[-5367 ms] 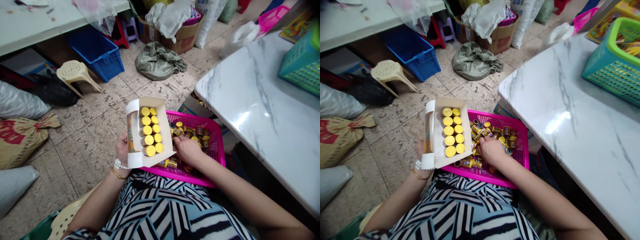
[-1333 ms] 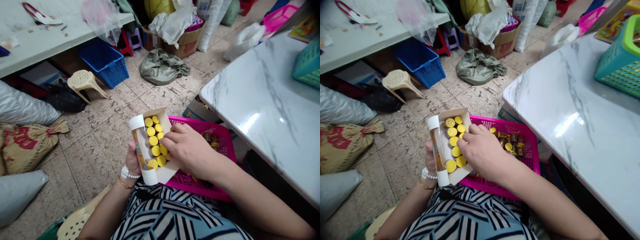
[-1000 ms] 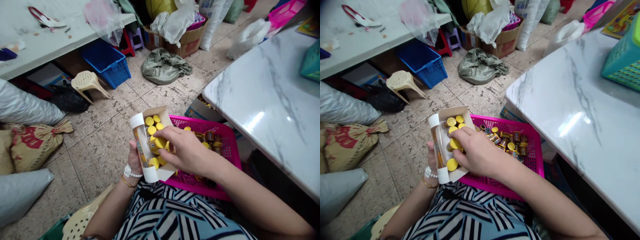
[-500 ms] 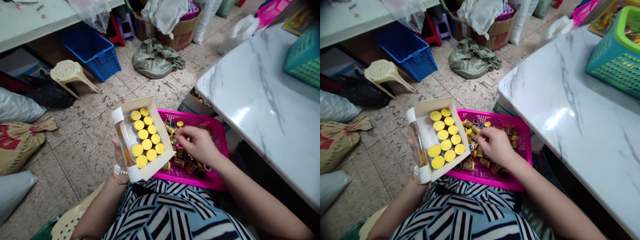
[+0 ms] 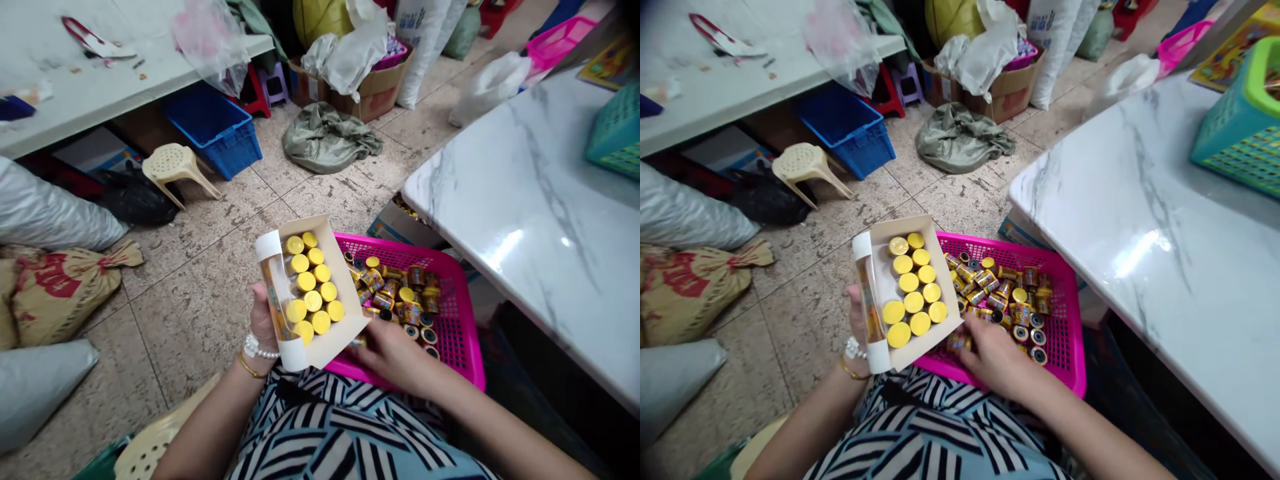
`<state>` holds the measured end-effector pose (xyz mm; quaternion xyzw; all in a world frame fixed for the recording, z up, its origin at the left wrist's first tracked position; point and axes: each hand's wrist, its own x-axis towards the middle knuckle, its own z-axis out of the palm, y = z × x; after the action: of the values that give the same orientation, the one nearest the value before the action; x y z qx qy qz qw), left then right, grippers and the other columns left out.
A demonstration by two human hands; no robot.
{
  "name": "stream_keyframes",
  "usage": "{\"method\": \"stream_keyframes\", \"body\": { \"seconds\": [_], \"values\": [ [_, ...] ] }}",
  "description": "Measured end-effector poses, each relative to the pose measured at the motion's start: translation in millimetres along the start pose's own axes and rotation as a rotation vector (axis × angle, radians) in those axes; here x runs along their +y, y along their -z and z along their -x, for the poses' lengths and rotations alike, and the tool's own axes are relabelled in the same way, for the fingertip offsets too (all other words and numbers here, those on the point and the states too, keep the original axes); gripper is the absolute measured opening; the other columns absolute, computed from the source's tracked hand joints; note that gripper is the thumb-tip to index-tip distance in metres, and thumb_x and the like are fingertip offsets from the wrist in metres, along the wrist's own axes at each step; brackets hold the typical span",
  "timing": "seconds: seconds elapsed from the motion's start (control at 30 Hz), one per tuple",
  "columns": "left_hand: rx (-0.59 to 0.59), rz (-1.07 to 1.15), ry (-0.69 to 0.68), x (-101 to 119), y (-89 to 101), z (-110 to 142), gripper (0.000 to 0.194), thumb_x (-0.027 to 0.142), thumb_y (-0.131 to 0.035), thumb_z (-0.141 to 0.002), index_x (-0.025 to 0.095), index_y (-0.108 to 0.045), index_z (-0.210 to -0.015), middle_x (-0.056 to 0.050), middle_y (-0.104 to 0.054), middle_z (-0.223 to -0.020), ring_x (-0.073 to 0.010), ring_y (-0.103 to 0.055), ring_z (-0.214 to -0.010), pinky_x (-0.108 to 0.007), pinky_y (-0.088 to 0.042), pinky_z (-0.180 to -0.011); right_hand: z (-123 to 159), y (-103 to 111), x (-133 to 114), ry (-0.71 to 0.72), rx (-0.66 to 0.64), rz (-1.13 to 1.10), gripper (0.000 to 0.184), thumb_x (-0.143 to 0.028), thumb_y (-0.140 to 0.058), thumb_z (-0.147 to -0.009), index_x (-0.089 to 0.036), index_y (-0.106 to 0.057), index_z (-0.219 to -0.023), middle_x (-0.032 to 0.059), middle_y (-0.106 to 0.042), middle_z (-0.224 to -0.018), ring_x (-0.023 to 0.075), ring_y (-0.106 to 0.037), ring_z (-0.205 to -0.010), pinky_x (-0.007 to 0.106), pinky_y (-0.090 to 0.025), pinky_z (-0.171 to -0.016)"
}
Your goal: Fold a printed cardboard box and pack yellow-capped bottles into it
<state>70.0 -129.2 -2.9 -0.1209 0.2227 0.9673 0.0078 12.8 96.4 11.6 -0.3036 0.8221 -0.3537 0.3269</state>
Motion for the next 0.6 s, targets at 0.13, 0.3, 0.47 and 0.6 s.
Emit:
{"method": "stream_keyframes", "body": {
  "seconds": [0.13, 0.3, 0.47, 0.6],
  "values": [
    [-0.026, 0.018, 0.007, -2.2, -1.6, -2.5, 0.075, 0.067, -0.068, -0.075, 0.024, -0.056, -0.135, -0.01, -0.059, -0.138, -0.0339, -0.041, -0.139, -0.053, -0.03, -0.117, -1.2, 65.8, -26.0, 0.152, 0.577, 0.06, 0.017, -0.022, -0.059, -0.088, -0.021, -0.066, -0.103, 0.007, -0.066, -0.103, 0.0182, -0.063, -0.087, 0.032, -0.052, -0.077],
    [-0.075, 0.0, 0.005, -5.6, -2.8, -5.0, 0.063, 0.062, -0.068, -0.078, 0.022, -0.063, -0.126, -0.008, -0.066, -0.129, -0.0291, -0.058, -0.124, -0.047, -0.037, -0.114, -36.2, 66.8, -79.2, 0.499, 0.604, 0.142, 0.022, -0.016, -0.063, -0.086, -0.019, -0.066, -0.108, 0.0075, -0.068, -0.105, 0.0188, -0.064, -0.096, 0.033, -0.055, -0.084],
    [-0.048, -0.009, -0.069, -4.9, 9.3, 0.6, 0.051, 0.056, -0.066, -0.083, 0.024, -0.066, -0.122, -0.003, -0.071, -0.12, -0.0231, -0.064, -0.115, -0.037, -0.043, -0.11, -67.1, 40.6, -90.8, 0.641, 0.365, 0.144, 0.026, -0.019, -0.064, -0.087, -0.011, -0.064, -0.112, 0.0136, -0.069, -0.115, 0.0227, -0.064, -0.106, 0.039, -0.054, -0.093],
    [-0.065, -0.001, 0.011, 0.2, 10.7, 0.8, 0.065, 0.065, -0.069, -0.075, 0.027, -0.063, -0.127, -0.007, -0.064, -0.133, -0.0321, -0.044, -0.138, -0.049, -0.033, -0.117, -67.4, 77.4, -43.2, 0.374, 0.677, 0.014, 0.022, -0.027, -0.055, -0.095, -0.019, -0.065, -0.112, 0.0074, -0.071, -0.111, 0.0172, -0.067, -0.092, 0.034, -0.055, -0.085]
  ]
}}
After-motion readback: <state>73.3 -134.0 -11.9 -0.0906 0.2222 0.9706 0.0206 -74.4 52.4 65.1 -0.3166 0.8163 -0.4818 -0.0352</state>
